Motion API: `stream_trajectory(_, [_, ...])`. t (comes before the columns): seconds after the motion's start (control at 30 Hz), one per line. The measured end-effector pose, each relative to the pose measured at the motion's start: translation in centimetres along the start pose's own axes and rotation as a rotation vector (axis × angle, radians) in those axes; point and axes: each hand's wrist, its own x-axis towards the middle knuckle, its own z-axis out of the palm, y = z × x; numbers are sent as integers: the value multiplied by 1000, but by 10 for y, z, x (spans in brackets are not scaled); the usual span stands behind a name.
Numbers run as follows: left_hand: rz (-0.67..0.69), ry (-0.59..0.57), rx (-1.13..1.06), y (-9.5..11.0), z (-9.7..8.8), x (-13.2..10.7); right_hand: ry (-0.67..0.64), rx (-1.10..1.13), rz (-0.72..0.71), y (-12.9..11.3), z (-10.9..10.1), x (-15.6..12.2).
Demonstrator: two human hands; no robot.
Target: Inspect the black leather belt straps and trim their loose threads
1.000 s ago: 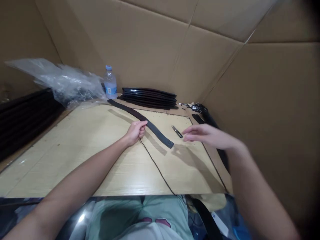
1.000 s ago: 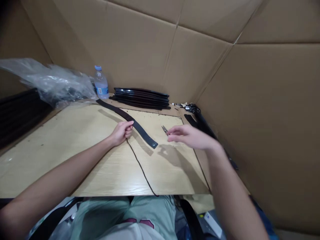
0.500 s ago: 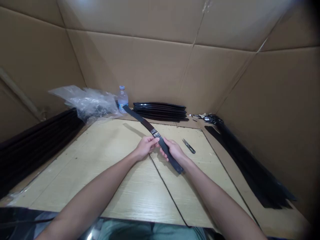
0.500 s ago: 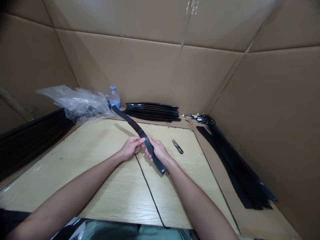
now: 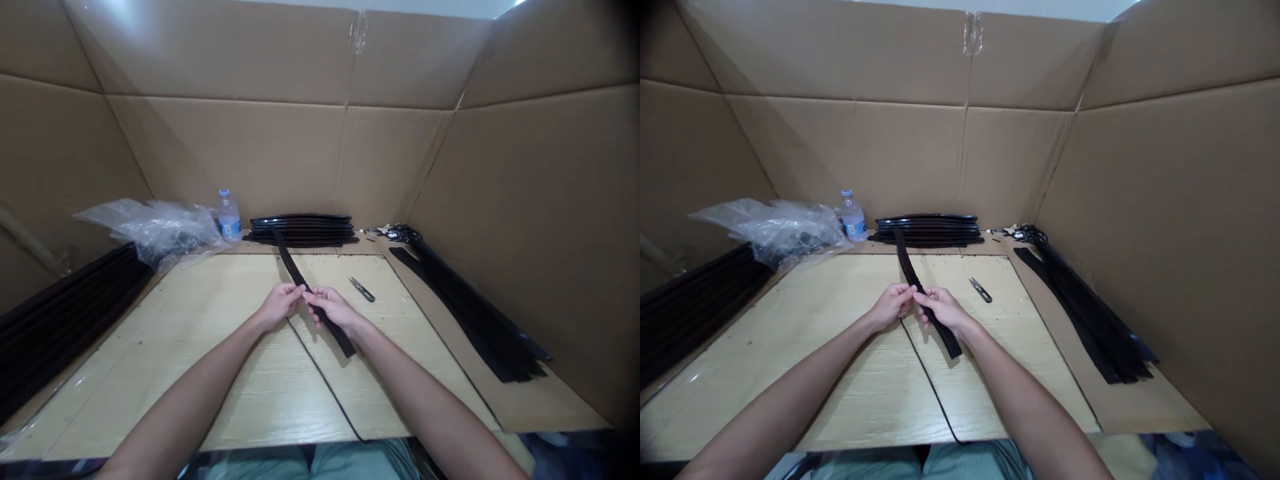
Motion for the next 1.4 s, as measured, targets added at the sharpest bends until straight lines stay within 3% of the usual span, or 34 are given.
stream_trajectory(0.17, [-8, -44, -13, 0, 0, -2, 10, -56, -108, 0, 3, -3])
stream_trajectory(0.5, [-6, 74, -38, 0, 1, 2, 115, -8, -116, -1, 4, -1])
stream_trajectory(0.93, [-16, -34, -8, 2, 4, -2, 122, -9, -146, -1, 5, -3])
stream_trajectory(1.4, [-37, -48, -69, 4, 3, -4, 186, -51, -150, -1, -1, -1])
